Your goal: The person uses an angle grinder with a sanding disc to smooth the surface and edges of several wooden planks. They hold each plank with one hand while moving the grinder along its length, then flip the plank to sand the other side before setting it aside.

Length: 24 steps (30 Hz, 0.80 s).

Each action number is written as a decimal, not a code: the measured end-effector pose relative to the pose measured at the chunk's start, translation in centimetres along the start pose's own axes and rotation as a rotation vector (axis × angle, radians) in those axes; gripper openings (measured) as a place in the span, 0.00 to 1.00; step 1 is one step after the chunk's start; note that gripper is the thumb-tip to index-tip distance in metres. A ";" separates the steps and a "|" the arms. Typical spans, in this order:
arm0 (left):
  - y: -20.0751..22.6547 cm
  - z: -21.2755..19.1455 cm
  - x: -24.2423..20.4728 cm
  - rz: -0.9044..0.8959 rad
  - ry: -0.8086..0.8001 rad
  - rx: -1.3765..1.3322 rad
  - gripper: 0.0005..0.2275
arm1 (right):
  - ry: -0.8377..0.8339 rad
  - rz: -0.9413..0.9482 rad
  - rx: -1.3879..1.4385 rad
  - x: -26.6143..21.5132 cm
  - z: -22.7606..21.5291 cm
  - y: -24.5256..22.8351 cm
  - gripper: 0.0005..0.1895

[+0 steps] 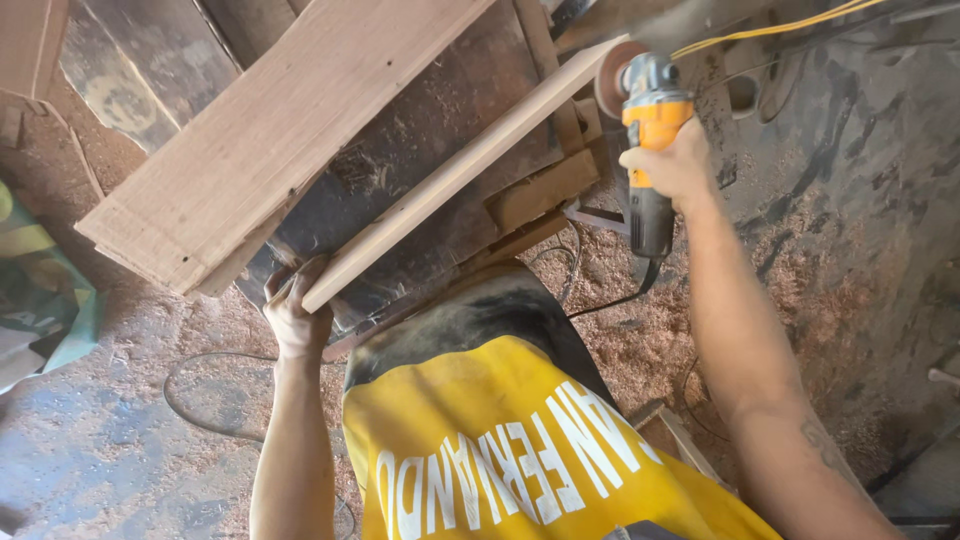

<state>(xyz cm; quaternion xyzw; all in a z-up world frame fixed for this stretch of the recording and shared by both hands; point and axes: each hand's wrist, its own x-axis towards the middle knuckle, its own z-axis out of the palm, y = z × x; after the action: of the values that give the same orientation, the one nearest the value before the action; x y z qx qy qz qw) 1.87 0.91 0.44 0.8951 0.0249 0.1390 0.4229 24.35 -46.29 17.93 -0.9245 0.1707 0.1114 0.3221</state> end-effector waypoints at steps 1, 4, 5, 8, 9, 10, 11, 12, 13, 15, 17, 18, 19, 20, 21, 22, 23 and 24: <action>0.1 -0.1 0.0 -0.005 -0.008 0.009 0.13 | 0.004 0.027 0.062 1.1 -0.2 0.1 0.30; -0.1 0.1 -0.1 -0.014 -0.023 0.022 0.14 | 0.033 0.079 0.207 4.0 -1.1 0.4 0.26; -0.3 0.2 -0.2 -0.010 -0.020 0.019 0.14 | 0.055 0.074 0.228 4.7 -1.3 0.4 0.25; -0.6 1.1 -0.7 -0.032 0.006 -0.087 0.12 | 0.100 0.080 0.259 4.1 -1.5 0.4 0.22; -0.8 1.1 -0.5 -0.044 0.027 -0.133 0.11 | 0.109 0.079 0.266 3.6 -1.2 0.0 0.20; -0.9 0.7 -0.4 -0.052 0.034 -0.075 0.12 | 0.117 0.051 0.287 2.8 -0.7 -0.6 0.22; -0.6 0.6 -0.4 -0.061 0.041 -0.016 0.13 | 0.124 0.024 0.309 1.5 -0.3 -1.3 0.24; 0.1 0.5 -1.0 -0.080 0.034 0.038 0.14 | 0.128 0.011 0.323 -0.6 -0.3 -1.6 0.25; 0.3 0.6 -1.1 -0.071 0.030 0.038 0.14 | 0.032 -0.096 0.329 -2.7 -0.4 -2.2 0.26; 0.3 0.5 -1.4 -0.073 0.036 0.045 0.15 | -0.124 -0.254 0.271 -6.6 0.5 -4.3 0.27; 0.0 0.4 -1.8 -0.069 0.055 0.064 0.17 | -0.215 -0.351 0.143 -10.5 1.9 -6.8 0.28; -0.1 0.8 -1.7 -0.051 0.072 0.072 0.17 | -0.256 -0.356 0.056 -12.3 2.6 -8.0 0.30; -0.2 0.8 -1.9 -0.049 0.073 0.090 0.17 | -0.296 -0.362 -0.031 -14.0 3.8 -9.0 0.32; -0.2 0.8 -1.8 -0.039 0.077 0.096 0.17 | -0.323 -0.369 -0.124 -15.4 5.0 -10.1 0.34; -0.4 0.4 -1.8 -0.024 0.084 0.082 0.14 | -0.352 -0.413 -0.216 -16.5 6.7 -11.0 0.36; -0.4 0.3 -1.9 -0.008 0.089 0.055 0.14 | -0.373 -0.450 -0.318 -17.8 8.0 -11.7 0.38; -0.3 0.3 -2.0 0.008 0.094 0.028 0.17 | -0.395 -0.487 -0.419 -19.0 9.1 -12.4 0.41; -0.2 0.4 -2.0 0.008 0.100 0.027 0.14 | -0.438 -0.490 -0.441 -20.0 10.3 -13.1 0.41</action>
<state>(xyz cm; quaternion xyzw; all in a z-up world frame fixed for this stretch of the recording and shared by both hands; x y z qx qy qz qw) 0.05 0.45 -0.40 0.8928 0.0444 0.1847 0.4084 10.08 -25.28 23.61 -0.9392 -0.1560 0.2597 0.1618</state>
